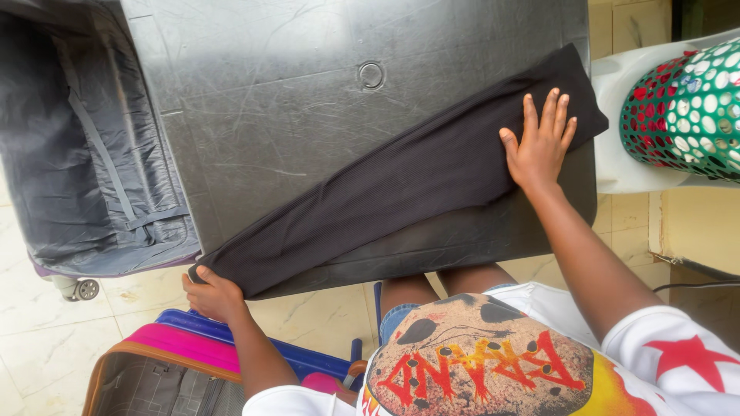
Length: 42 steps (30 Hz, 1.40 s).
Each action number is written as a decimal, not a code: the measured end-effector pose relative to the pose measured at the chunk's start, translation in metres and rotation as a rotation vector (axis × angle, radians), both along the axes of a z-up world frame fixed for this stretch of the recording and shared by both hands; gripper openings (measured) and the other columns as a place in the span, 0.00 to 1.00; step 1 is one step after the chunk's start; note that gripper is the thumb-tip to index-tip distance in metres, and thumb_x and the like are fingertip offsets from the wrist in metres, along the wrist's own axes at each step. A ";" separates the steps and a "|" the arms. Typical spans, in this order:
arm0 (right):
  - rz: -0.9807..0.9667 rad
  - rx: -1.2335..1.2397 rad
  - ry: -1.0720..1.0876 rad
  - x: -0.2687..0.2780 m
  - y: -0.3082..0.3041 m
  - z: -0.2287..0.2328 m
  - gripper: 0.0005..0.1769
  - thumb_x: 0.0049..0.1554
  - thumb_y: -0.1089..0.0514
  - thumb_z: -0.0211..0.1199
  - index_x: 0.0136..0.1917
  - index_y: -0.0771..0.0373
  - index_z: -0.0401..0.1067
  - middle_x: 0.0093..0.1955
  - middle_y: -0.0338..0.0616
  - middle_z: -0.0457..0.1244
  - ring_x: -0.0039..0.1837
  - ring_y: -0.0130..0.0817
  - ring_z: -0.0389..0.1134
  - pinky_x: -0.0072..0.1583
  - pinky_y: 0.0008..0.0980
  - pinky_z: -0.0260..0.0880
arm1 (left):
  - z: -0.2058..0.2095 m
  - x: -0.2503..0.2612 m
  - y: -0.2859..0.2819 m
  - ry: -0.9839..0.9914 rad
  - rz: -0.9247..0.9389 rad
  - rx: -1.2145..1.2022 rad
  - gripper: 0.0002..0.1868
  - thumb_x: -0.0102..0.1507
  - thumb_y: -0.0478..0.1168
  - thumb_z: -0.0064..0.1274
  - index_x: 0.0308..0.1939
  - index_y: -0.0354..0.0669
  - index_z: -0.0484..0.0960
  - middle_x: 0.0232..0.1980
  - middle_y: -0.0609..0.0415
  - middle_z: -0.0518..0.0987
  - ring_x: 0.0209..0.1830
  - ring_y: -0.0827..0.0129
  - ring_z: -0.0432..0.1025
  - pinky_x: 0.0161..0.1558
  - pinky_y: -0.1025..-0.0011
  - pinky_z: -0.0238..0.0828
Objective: The person picks up black clothing items one at a time from a laundry basket, folds each one on a table, and places them into an open suitcase.
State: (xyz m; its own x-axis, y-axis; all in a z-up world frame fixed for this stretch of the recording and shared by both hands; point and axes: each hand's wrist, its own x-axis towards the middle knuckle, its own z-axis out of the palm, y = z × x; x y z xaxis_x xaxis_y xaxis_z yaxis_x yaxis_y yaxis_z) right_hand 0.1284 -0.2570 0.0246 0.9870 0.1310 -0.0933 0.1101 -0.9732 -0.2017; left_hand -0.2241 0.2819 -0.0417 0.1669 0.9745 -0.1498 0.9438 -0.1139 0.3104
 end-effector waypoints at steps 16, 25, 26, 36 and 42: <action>0.465 0.432 0.301 -0.150 0.231 0.071 0.39 0.57 0.44 0.65 0.78 0.50 0.58 0.81 0.57 0.49 0.83 0.57 0.44 0.75 0.59 0.45 | 0.031 -0.034 0.046 -0.570 0.146 -0.499 0.22 0.62 0.32 0.66 0.57 0.29 0.77 0.43 0.51 0.73 0.41 0.64 0.66 0.43 0.67 0.64; 0.197 1.117 1.010 -0.153 0.249 0.118 0.39 0.58 0.43 0.64 0.77 0.56 0.56 0.63 0.45 0.65 0.64 0.31 0.67 0.63 0.32 0.67 | 0.158 0.099 -0.183 -1.099 -0.034 -0.962 0.26 0.71 0.58 0.40 0.61 0.41 0.72 0.40 0.55 0.81 0.36 0.80 0.75 0.36 0.82 0.71; 0.210 1.079 0.936 -0.153 0.244 0.116 0.38 0.58 0.44 0.65 0.76 0.58 0.57 0.61 0.43 0.66 0.63 0.27 0.67 0.62 0.29 0.67 | 0.164 0.113 -0.196 -1.072 -0.011 -0.940 0.25 0.71 0.56 0.44 0.59 0.39 0.74 0.38 0.57 0.79 0.33 0.81 0.71 0.33 0.82 0.67; -0.286 1.439 1.359 -0.143 0.172 0.085 0.19 0.70 0.48 0.48 0.57 0.63 0.73 0.43 0.30 0.64 0.41 0.16 0.58 0.42 0.21 0.59 | 0.241 0.167 -0.230 -0.337 -0.408 -0.584 0.10 0.65 0.43 0.55 0.44 0.40 0.79 0.28 0.59 0.80 0.23 0.78 0.73 0.30 0.75 0.71; -0.267 1.473 1.199 -0.138 0.168 0.101 0.19 0.69 0.48 0.48 0.55 0.64 0.73 0.42 0.32 0.64 0.43 0.18 0.61 0.47 0.20 0.66 | 0.258 0.172 -0.259 -0.567 -0.365 -0.747 0.05 0.66 0.35 0.51 0.40 0.35 0.78 0.29 0.55 0.82 0.26 0.77 0.77 0.31 0.75 0.76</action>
